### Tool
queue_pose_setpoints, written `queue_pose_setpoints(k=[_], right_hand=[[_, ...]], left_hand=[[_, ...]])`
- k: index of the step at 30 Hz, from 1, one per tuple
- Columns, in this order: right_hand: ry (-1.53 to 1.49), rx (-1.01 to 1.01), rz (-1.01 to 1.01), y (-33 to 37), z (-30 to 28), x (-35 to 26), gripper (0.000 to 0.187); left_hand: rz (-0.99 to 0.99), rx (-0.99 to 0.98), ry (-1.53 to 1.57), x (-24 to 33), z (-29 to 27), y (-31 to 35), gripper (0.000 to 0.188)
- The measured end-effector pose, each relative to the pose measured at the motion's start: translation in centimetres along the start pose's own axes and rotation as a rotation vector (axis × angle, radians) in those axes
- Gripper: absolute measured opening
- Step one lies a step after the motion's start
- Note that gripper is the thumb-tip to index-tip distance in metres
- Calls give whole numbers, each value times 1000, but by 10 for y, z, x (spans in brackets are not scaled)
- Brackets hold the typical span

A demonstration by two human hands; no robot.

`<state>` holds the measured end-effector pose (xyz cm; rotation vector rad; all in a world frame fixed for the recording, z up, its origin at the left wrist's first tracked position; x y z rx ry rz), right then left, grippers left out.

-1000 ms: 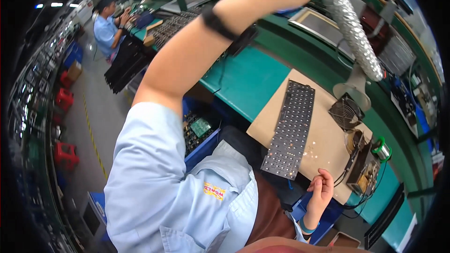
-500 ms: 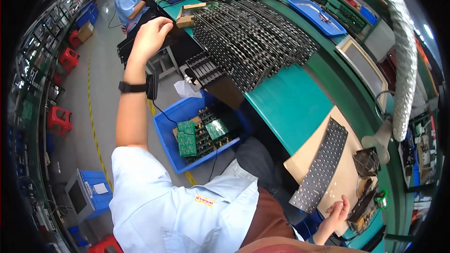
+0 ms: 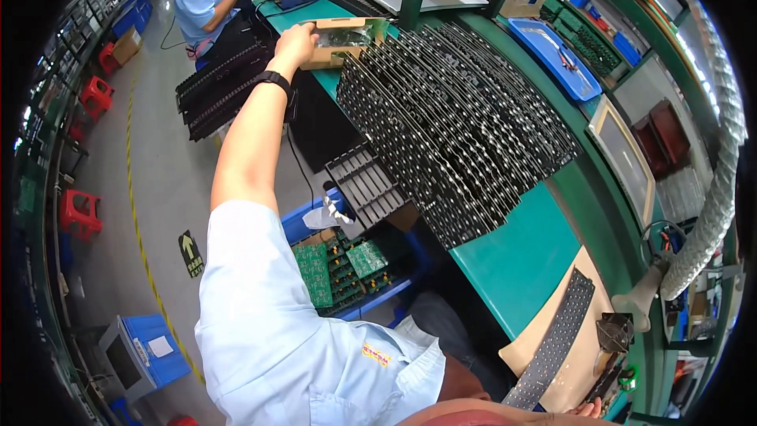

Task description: Assembling and soldering components onto keyboard PCBs at an electronics factory workbench.

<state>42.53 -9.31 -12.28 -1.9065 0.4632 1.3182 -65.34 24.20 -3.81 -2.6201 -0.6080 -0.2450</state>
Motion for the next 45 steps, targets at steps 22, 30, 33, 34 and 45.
queue_pose_setpoints(k=[22,30,33,34,45], right_hand=[[336,-59,-7,45,48,-94,34],[502,-105,5,63,96,-171,36],[518,-49,-77,68,113,-196,31],[515,-46,-69,67,111,-192,31],[308,41,-121,52,92,-145,30]], left_hand=[[299,-280,38,43,6,-61,34],[165,48,261,61,12,-48,22],[161,151,450,54,3,-49,21],[157,177,570,49,-3,-51,20],[185,274,997,48,-34,-50,16]])
Point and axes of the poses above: each hand's wrist, its own y-axis away from the middle knuckle, its own z-axis out of the palm, x = y × z, the point moved 1 cm from there along -y, towards the middle knuckle, and after that the axes turned 2 degrees about y, right-handed, at the moved point
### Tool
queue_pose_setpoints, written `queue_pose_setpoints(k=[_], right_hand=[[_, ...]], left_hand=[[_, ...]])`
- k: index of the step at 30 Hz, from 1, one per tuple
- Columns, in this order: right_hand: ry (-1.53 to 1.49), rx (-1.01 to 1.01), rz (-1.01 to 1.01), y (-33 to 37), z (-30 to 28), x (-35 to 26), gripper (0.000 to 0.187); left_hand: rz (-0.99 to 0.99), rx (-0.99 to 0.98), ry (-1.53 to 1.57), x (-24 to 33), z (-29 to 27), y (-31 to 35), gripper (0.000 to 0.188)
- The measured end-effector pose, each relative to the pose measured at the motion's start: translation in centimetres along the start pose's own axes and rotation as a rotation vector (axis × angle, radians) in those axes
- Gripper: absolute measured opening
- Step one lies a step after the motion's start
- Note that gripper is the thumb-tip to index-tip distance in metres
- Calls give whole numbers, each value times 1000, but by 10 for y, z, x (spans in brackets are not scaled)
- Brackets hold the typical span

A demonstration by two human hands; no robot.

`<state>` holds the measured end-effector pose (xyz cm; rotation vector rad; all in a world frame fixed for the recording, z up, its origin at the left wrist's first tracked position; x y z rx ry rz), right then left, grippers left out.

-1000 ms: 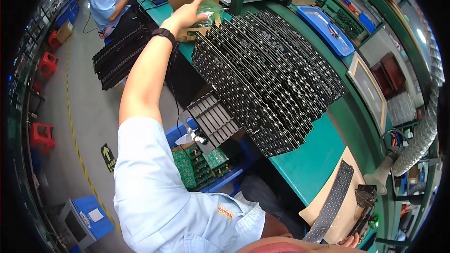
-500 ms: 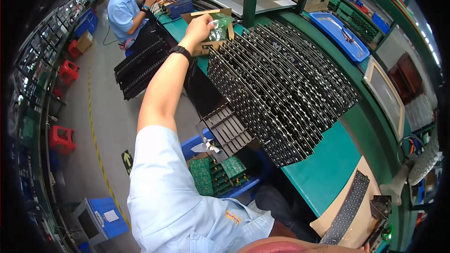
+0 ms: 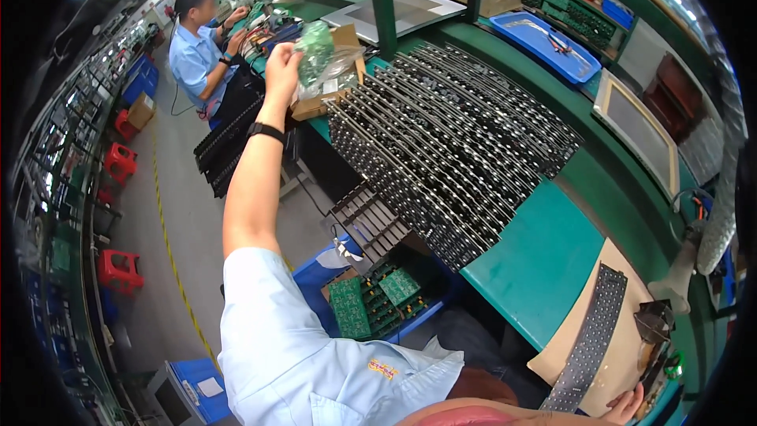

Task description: Assembling and soldering components onto keyboard PCBs at an electronics factory workbench.

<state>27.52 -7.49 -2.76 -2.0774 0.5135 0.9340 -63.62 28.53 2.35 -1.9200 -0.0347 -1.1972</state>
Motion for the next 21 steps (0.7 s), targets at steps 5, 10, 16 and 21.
queue_pose_setpoints(k=[5,10,16,21], right_hand=[[-153,-85,165,-10,-14,50,33],[-204,-99,177,-11,-16,32,31],[-243,-117,142,-15,-22,27,31],[-325,-145,122,-14,-45,36,30]], left_hand=[[22,137,157,28,-26,3,14],[108,160,254,64,-41,10,15],[202,125,377,161,-46,34,16],[179,77,544,246,-29,74,20]])
Point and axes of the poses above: each hand's wrist, its own y-axis away from the middle knuckle, its own z-axis out of the palm, x = y × z, the point moved 1 cm from there along -y, towards the middle knuckle, and after that the axes turned 2 degrees about y, right-handed, at the moved point
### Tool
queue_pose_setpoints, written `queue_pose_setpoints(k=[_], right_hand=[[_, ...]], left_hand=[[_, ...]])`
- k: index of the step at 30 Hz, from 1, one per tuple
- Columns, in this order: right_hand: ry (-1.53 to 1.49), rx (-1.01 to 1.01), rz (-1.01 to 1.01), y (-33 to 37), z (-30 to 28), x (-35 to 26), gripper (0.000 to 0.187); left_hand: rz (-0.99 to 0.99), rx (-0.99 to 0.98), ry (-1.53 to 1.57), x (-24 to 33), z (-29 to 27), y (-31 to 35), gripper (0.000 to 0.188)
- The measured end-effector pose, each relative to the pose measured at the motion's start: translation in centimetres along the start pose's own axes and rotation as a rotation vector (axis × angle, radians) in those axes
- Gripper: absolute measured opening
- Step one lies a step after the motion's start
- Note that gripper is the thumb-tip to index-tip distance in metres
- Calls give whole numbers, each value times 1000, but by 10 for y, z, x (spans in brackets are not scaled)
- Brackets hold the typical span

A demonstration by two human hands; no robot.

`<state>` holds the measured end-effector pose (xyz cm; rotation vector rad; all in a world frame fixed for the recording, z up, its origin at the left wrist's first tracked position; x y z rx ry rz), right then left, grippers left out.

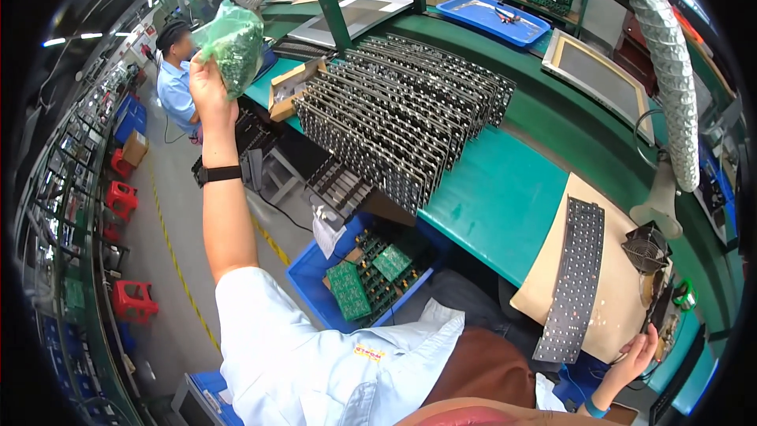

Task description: Assembling and soldering components onto keyboard PCBs at an electronics factory workbench.

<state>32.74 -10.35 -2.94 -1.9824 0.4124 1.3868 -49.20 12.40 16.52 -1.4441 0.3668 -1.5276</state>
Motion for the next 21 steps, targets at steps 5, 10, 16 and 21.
queue_pose_setpoints(k=[5,10,16,21], right_hand=[[-27,-43,-64,13,-2,-9,30],[-85,-195,-154,33,-7,-20,27],[-245,-409,-209,38,25,-51,28],[-13,-629,-450,27,45,-84,37]], left_hand=[[-166,-132,423,60,70,43,29],[-282,-264,606,100,144,119,32],[-307,-478,498,116,226,209,37],[-303,-393,473,115,297,290,20]])
Point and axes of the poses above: each hand's wrist, its own y-axis away from the middle knuckle, its own z-axis out of the palm, x = y × z, the point moved 1 cm from there along -y, towards the middle knuckle, and after that the axes turned 2 degrees about y, right-handed, at the moved point
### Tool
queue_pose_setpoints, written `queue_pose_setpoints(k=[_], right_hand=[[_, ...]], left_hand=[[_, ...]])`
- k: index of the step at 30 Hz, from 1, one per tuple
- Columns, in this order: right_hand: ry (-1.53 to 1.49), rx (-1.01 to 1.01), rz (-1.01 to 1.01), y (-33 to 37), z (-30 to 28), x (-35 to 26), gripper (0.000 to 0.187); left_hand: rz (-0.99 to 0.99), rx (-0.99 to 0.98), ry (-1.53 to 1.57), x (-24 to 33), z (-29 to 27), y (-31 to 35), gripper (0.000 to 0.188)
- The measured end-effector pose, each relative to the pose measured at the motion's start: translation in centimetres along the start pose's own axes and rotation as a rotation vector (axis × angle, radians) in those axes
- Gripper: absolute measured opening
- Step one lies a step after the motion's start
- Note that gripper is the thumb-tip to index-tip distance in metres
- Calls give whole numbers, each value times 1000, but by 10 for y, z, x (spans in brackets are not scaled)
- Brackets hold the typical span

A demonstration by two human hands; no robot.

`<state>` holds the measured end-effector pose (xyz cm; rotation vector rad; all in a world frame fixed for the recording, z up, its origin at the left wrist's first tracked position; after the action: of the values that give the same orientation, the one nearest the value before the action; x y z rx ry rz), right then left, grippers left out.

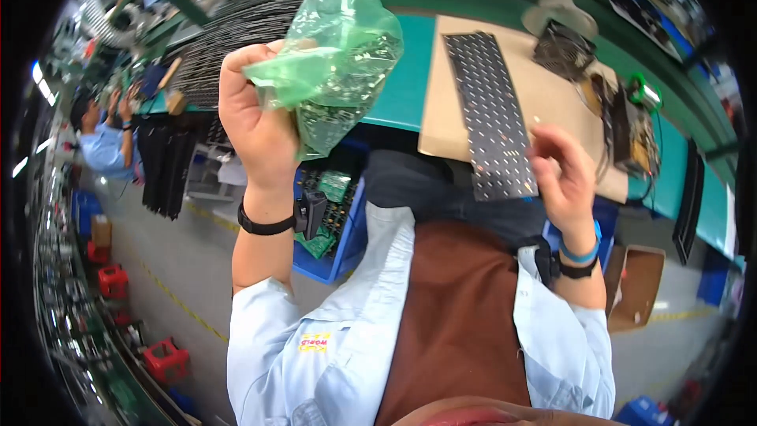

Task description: Assembling and soldering components onto keyboard PCBs at an electronics factory workbench.

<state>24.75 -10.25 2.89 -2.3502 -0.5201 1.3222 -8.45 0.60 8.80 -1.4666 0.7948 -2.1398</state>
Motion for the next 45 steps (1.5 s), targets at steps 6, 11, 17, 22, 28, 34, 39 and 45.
queue_pose_setpoints(k=[6,11,17,22,28,34,39,45], right_hand=[[-376,-206,218,-45,33,9,59],[-341,-209,134,-70,45,20,66],[-456,-189,217,-74,54,41,78],[-446,-87,196,-73,68,59,77],[-612,-94,287,-81,77,66,77],[-232,-134,236,-95,77,67,74],[-379,193,220,-108,81,49,62],[394,61,-240,-106,53,35,40]], left_hand=[[20,-159,-66,-67,57,28,15],[177,-393,-420,-115,71,36,27],[175,-417,-550,-124,60,22,58],[-282,-302,-73,-147,44,29,94],[-772,-79,448,-158,31,45,108],[-974,-60,552,-165,18,56,75],[-929,-38,545,-174,5,51,58],[-891,45,475,-175,9,48,59]])
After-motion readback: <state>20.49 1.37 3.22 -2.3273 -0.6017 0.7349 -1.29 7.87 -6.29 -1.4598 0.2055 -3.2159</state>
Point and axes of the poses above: each hand's wrist, its own y-axis away from the middle knuckle, its own z-axis out of the palm, x = y × z, the point moved 1 cm from there along -y, towards the middle knuckle, and after that the axes turned 2 degrees about y, right-handed, at the moved point
